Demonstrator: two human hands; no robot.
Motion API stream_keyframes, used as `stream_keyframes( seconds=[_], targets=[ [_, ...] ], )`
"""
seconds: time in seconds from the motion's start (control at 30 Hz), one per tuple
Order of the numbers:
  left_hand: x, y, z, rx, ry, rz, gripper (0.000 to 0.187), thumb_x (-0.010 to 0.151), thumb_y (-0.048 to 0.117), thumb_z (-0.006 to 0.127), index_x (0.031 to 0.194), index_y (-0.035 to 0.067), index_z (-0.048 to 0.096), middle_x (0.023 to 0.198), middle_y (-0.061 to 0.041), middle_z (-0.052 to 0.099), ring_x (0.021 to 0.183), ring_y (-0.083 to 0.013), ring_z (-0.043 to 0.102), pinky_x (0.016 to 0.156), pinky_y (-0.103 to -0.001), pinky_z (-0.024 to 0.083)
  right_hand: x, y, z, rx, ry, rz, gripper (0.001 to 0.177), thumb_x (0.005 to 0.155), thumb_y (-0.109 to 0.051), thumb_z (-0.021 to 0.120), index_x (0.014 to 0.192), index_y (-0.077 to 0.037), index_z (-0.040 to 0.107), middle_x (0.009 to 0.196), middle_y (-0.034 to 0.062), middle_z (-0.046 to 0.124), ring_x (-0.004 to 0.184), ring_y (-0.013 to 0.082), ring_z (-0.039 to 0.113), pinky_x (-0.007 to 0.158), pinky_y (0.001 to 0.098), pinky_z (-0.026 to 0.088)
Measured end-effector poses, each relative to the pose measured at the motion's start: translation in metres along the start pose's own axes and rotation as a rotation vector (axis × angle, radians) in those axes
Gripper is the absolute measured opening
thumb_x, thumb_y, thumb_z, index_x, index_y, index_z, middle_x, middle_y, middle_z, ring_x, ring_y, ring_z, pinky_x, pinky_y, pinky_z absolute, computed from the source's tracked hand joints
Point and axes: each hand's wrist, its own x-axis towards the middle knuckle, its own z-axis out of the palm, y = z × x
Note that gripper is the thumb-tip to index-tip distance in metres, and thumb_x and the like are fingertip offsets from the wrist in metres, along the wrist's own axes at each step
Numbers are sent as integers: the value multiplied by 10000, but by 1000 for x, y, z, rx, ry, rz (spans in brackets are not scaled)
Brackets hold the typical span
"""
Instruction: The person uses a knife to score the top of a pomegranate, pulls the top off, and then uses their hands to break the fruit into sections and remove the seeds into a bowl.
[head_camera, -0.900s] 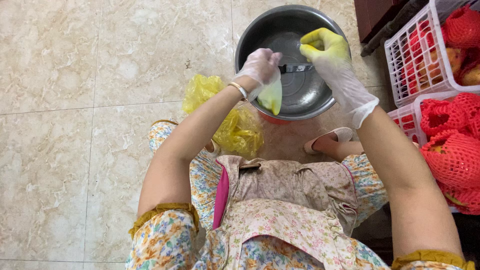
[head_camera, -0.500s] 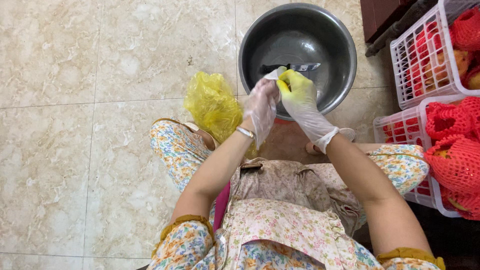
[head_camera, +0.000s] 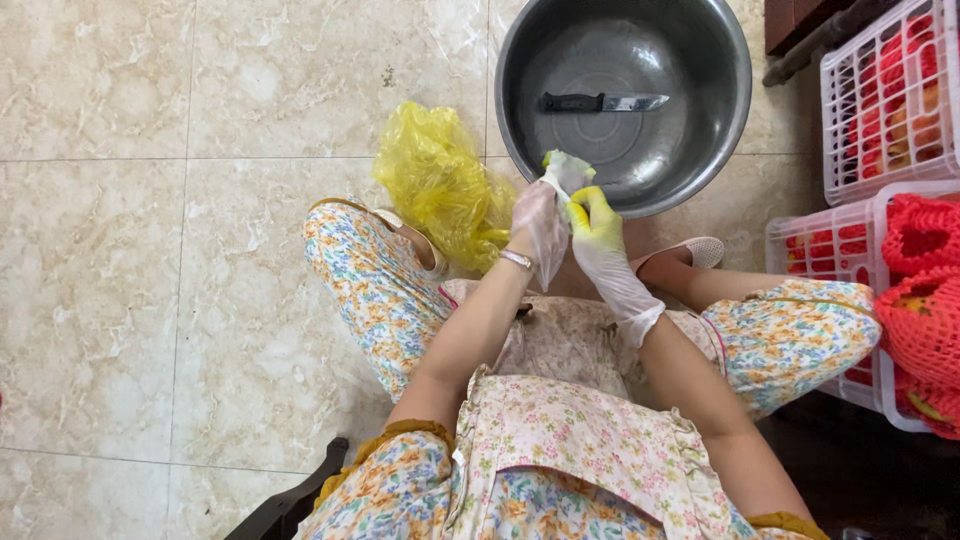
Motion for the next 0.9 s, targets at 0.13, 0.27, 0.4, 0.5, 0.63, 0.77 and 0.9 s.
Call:
stream_keyframes(
  seconds=[0.13,0.27,0.4,0.5,0.63,0.77,0.9],
  targets=[
    [-17,-6,17,-99,21,-113,268,1088,207,478,1193,20,640,909,-58,646,658,-129,581,551,-263,499,11,-12,-22,111,-82,86,106,1041,-123,627,1060,-22,599,870,101,691,764,153,631,686,326,523],
    [-17,4,45,-84,-72,-4,316,1105,323,497,1227,73,648,1109,-51,677,922,-144,654,781,-299,539,8,-21,-27,-18,-92,-47,102,1018,-97,633,1036,-4,596,835,113,697,754,164,663,685,339,520],
    [-9,13,55,92,-154,-79,487,1086,467,468,1129,25,668,1093,-180,697,879,-259,656,745,-377,562,10,-22,-18,45,-57,-16,80,1013,-96,614,1006,-17,605,805,109,693,727,173,660,679,343,530],
    [19,14,62,69,-199,-53,492,1078,487,445,1160,41,637,1165,-173,658,956,-266,623,772,-381,535,22,-28,-18,28,4,-31,79,1006,-92,616,1011,-14,604,801,104,693,727,166,673,686,343,527],
    [85,13,61,-44,-265,-8,514,1061,527,399,1222,72,574,1307,-159,581,1110,-282,557,827,-390,482,33,-48,-19,26,30,-71,78,999,-90,622,1007,-13,606,792,105,683,706,171,643,663,341,515],
    [145,19,58,-212,-357,17,546,1045,567,352,1283,102,511,1450,-145,503,1264,-297,491,882,-399,429,25,-70,-16,64,-45,21,69,981,-94,606,973,-26,611,725,99,667,661,157,631,628,342,506],
    [144,46,64,-485,-309,36,609,1037,629,339,1399,148,431,1680,-89,329,1520,-262,287,1082,-403,336,13,-86,-14,46,-73,-71,55,965,-80,613,960,-25,606,726,115,644,644,159,612,635,350,497]
  ],
)
